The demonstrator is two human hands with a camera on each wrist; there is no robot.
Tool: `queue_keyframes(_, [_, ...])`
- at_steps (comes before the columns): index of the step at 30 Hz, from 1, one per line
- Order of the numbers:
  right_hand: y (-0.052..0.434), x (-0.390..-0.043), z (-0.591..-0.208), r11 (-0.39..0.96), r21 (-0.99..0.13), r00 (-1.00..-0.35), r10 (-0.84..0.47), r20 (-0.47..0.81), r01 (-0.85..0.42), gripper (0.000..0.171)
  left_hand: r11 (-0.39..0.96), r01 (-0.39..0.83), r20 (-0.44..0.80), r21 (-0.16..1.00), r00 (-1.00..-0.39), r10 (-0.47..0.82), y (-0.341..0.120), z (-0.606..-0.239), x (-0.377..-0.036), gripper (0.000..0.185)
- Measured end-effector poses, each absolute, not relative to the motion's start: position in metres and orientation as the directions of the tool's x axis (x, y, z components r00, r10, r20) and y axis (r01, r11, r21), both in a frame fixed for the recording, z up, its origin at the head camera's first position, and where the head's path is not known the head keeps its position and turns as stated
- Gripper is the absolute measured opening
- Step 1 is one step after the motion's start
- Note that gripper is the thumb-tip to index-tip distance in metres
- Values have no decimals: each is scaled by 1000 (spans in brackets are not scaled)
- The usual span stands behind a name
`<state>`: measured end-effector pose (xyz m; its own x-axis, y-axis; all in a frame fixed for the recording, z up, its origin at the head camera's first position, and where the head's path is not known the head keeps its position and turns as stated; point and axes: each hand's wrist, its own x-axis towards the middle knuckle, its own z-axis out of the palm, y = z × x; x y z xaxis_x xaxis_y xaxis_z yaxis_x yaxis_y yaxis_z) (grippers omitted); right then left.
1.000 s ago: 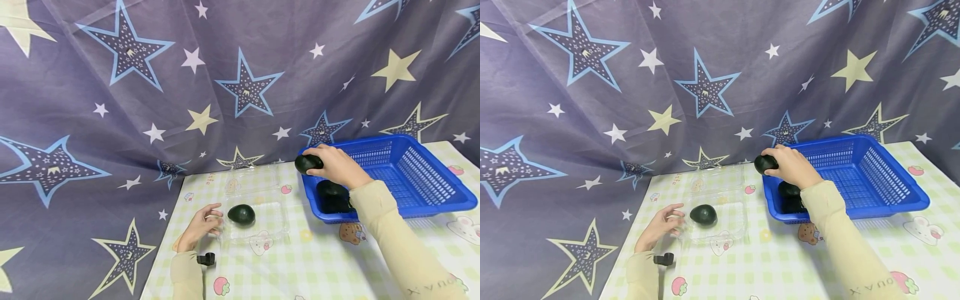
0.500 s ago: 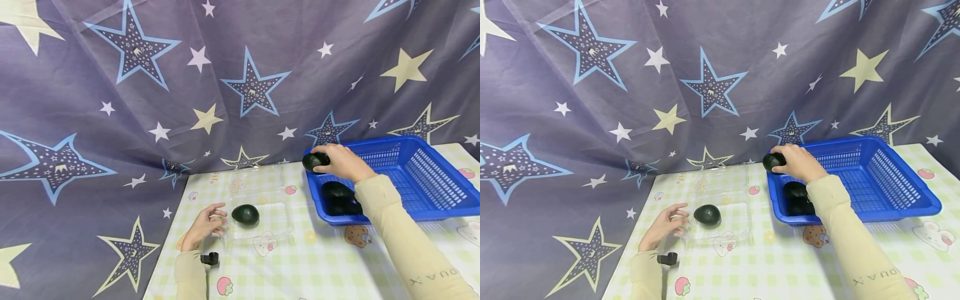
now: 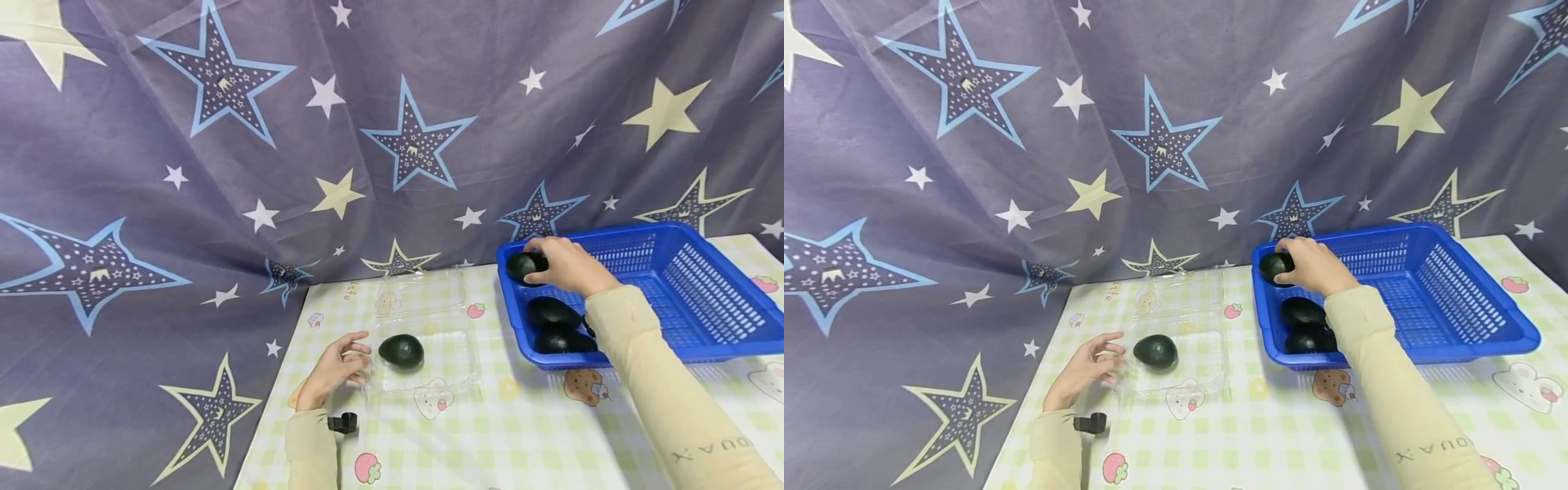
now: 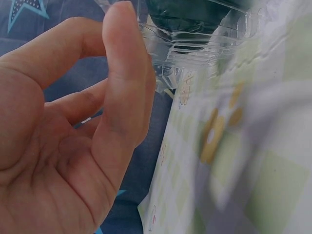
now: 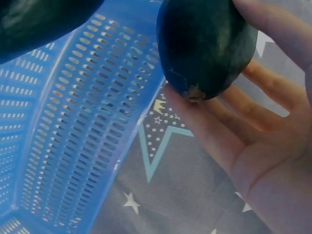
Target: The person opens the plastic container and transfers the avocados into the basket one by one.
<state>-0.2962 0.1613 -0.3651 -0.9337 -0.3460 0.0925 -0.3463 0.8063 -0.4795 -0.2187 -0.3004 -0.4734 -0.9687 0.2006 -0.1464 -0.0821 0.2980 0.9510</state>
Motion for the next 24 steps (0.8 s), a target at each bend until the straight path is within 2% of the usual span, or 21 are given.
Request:
queue_keyframes(17, [170,-314,-400,817,-501,-941,-337,-13,-286,53,291,-86,-152,953,-966,210,-299,-474,-217,66])
queue_keyframes(24, [170,-320,-411,811,-460,-926,-371,75,-362,31,301,-82,-149,950,-966,209,-302,-475,-219,65])
